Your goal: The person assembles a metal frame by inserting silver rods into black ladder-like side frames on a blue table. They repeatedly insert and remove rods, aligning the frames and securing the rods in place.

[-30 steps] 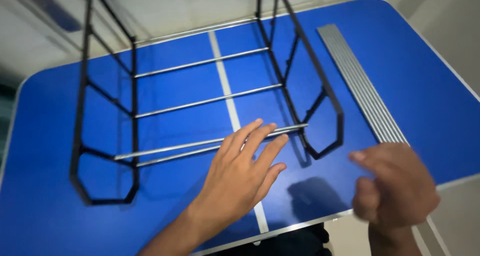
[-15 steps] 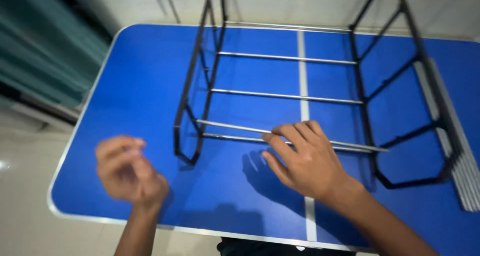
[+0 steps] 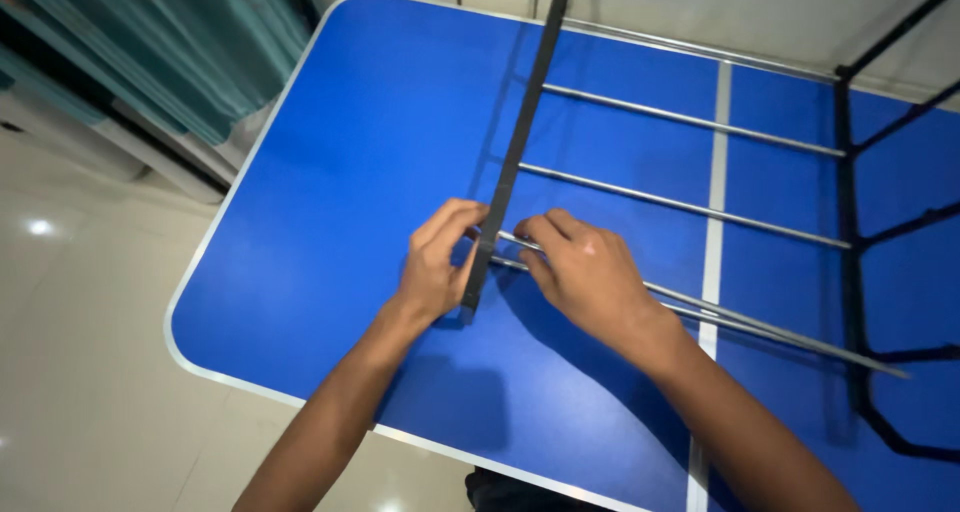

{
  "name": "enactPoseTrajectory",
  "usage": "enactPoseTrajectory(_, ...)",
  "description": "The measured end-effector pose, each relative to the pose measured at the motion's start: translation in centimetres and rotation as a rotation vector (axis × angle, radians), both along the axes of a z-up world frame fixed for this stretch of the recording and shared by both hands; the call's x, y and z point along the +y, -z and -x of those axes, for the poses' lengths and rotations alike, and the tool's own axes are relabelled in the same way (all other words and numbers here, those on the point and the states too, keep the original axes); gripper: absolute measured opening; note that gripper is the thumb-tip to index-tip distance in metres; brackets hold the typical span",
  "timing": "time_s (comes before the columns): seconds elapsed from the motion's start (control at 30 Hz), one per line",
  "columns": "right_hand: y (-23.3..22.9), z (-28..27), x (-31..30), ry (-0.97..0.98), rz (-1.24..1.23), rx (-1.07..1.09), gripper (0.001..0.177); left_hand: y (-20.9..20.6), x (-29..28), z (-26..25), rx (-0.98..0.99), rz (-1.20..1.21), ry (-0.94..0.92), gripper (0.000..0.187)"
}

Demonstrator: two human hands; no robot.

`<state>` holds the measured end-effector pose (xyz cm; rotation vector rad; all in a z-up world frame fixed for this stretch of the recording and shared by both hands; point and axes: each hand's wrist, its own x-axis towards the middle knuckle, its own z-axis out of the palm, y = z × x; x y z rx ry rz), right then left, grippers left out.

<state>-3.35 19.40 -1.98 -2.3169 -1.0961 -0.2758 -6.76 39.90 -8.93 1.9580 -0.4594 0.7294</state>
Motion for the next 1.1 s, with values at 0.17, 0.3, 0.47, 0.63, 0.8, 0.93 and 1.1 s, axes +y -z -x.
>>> enactPoseTrajectory(0.17,0.4,-0.4,1.0,-0.002,-0.053,-0.001,0.014,0.0,0.4,-0.2,-0.005,-0.011,0.003,0.023)
enactPoseTrajectory(0.3,0.6,-0.2,0.9,0.030,-0.042,0.012,0.011,0.2,0.7,-0.4,0.011,-0.003,0.032,0.021)
enactPoseTrajectory(0.47,0.3,0.1,1.2,0.033,-0.064,0.028,0.012,0.0,0.7,-0.4,0.032,0.015,0.044,0.021)
enactPoseTrajectory(0.63,-0.1,0.2,1.4,0.069,0.007,0.078,0.017,0.1,0.5,-0.6,0.022,0.023,0.028,0.021)
enactPoseTrajectory(0.8,-0.5,0.1,1.4,0.104,0.068,0.126,0.021,0.4,0.6,-0.6,0.007,0.005,0.034,0.021)
enactPoseTrajectory(0.93,-0.9,0.1,1.5,0.104,0.112,0.171,0.024,0.5,0.7,-0.5,-0.055,-0.049,0.020,0.021)
enactPoseTrajectory(1.1,-0.9,0.0,1.0,0.112,0.170,0.146,0.026,0.6,0.7,-0.6,-0.012,-0.031,0.028,0.022)
